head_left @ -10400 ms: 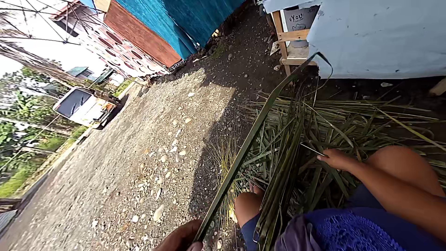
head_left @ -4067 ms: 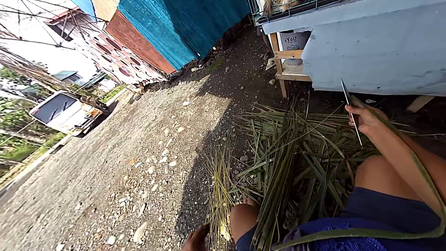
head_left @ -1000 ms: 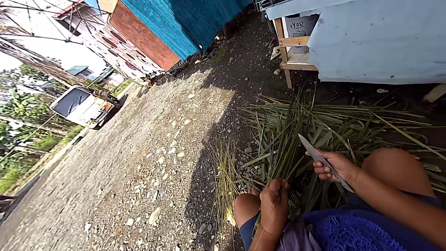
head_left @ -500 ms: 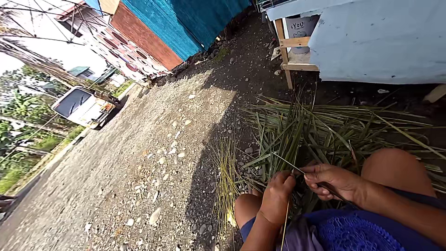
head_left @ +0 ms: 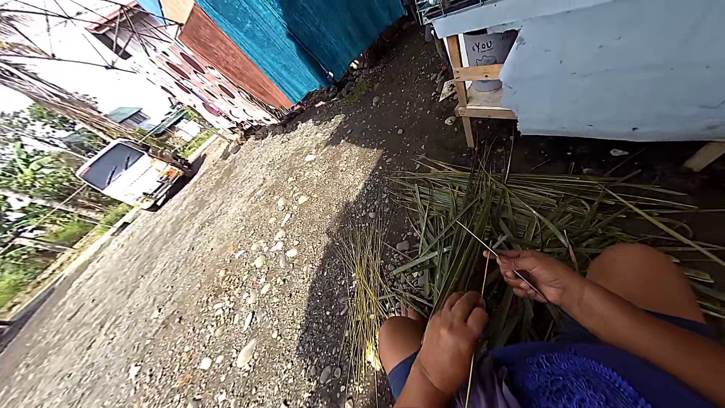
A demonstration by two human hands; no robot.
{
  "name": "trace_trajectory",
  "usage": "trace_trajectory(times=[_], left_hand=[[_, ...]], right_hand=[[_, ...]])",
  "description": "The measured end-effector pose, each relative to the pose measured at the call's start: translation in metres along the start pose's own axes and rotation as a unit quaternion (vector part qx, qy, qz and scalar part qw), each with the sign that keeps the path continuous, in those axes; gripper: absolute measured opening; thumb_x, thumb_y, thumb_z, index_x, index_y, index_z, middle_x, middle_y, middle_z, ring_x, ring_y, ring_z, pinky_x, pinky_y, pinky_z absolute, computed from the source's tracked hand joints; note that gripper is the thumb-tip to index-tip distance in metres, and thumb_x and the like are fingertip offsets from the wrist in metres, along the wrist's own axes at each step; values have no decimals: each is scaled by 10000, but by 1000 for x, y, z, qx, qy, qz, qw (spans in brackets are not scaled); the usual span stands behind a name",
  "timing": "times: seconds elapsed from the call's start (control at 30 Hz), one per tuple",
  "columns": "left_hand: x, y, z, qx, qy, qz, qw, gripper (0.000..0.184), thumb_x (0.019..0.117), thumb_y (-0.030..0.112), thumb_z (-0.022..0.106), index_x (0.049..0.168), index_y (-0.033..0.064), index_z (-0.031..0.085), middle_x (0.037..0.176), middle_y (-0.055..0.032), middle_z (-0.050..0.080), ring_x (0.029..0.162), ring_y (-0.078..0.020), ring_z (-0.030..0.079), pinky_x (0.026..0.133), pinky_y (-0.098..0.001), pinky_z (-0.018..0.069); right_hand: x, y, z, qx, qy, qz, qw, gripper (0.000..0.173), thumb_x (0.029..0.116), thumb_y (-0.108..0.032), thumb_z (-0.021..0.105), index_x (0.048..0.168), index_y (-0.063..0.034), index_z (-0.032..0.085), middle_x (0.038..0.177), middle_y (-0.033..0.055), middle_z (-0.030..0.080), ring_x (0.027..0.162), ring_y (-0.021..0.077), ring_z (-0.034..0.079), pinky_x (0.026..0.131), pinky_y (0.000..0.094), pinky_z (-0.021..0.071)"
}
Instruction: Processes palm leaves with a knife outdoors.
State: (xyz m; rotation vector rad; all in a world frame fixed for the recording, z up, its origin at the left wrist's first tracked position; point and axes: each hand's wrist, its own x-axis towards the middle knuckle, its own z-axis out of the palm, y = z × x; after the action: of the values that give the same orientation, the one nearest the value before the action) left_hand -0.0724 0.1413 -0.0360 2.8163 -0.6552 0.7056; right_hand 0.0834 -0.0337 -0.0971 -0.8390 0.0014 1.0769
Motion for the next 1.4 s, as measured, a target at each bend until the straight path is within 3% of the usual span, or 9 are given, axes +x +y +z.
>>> trace_trajectory(times=[0.27, 0.43, 0.63, 0.93, 1.03, 1.13, 1.2, 1.3, 1.4], left_hand=[[-21, 5, 13, -28, -29, -40, 998, 157, 852, -66, 615, 913, 48, 704, 1036, -116, 752, 965, -259, 744, 834, -336, 615], [-20, 12, 6, -65, -11, -40, 997, 109, 889, -32, 612, 897, 49, 685, 1000, -115, 747, 937, -227, 737, 841, -291, 602], [-17, -10, -18, -52, 28, -221, 974, 78, 923, 38, 621, 926, 6, 692, 1142, -132, 734, 989, -174, 739, 871, -297, 607], [-48, -58, -159, 101, 395, -264, 874, 163, 1065, 50, 435, 1187, -58, 439, 830, 71, 632, 695, -4, 669, 676, -232, 605], [-67, -78, -180, 207, 429, -290, 830, 257, 1061, 46, 418, 1202, -157, 488, 840, -1, 573, 636, 32, 557, 576, -161, 496], [-90, -120, -180, 291, 358, -383, 800, 310, 1065, 60, 431, 1193, -165, 602, 878, -161, 646, 729, -73, 585, 699, -217, 485], [-103, -154, -173, 276, 242, -508, 779, 347, 1068, 105, 450, 1312, -92, 599, 1038, -256, 694, 914, -290, 680, 863, -414, 522], [-126, -192, -152, 195, 66, -631, 748, 721, 1033, 242, 605, 1592, -44, 251, 1578, -368, 308, 1453, -516, 352, 1192, -602, 290], [-124, -196, -104, 148, -37, -626, 765, 681, 1006, 293, 650, 1530, -56, 391, 1617, -342, 253, 1492, -499, 293, 1207, -582, 282]], right_hand=[[32, 18, -19, -91, 137, 40, 986, 301, 1005, -135, 644, 1294, -51, 631, 639, -13, 499, 421, 52, 394, 380, 184, 333], [50, 25, -55, -215, 282, 26, 935, 364, 998, -214, 687, 1333, -78, 640, 820, 43, 530, 540, 91, 374, 478, 255, 333], [45, 27, -67, -256, 273, 87, 923, 344, 1014, -261, 668, 1298, -68, 640, 696, 0, 474, 486, 80, 380, 443, 231, 349], [41, 33, -69, -373, 221, 83, 897, 377, 1024, -231, 654, 1362, -69, 608, 814, 54, 517, 545, 92, 376, 487, 256, 339], [42, 36, -68, -387, 211, 86, 894, 340, 1022, -224, 657, 1317, -56, 631, 824, 60, 535, 556, 95, 395, 501, 260, 361], [42, 38, -67, -399, 199, 90, 891, 331, 1023, -220, 656, 1306, -50, 636, 833, 59, 541, 567, 92, 399, 512, 260, 366], [43, 40, -68, -411, 199, 87, 885, 331, 1019, -222, 663, 1301, -50, 640, 852, 68, 557, 572, 95, 409, 518, 263, 375], [47, 43, -75, -451, 192, 74, 868, 328, 1021, -212, 659, 1286, -21, 635, 985, 128, 601, 695, 145, 470, 634, 332, 430], [51, 42, -80, -470, 188, 53, 861, 304, 1018, -180, 660, 1242, 24, 646, 1110, 200, 630, 871, 229, 553, 786, 431, 463]])
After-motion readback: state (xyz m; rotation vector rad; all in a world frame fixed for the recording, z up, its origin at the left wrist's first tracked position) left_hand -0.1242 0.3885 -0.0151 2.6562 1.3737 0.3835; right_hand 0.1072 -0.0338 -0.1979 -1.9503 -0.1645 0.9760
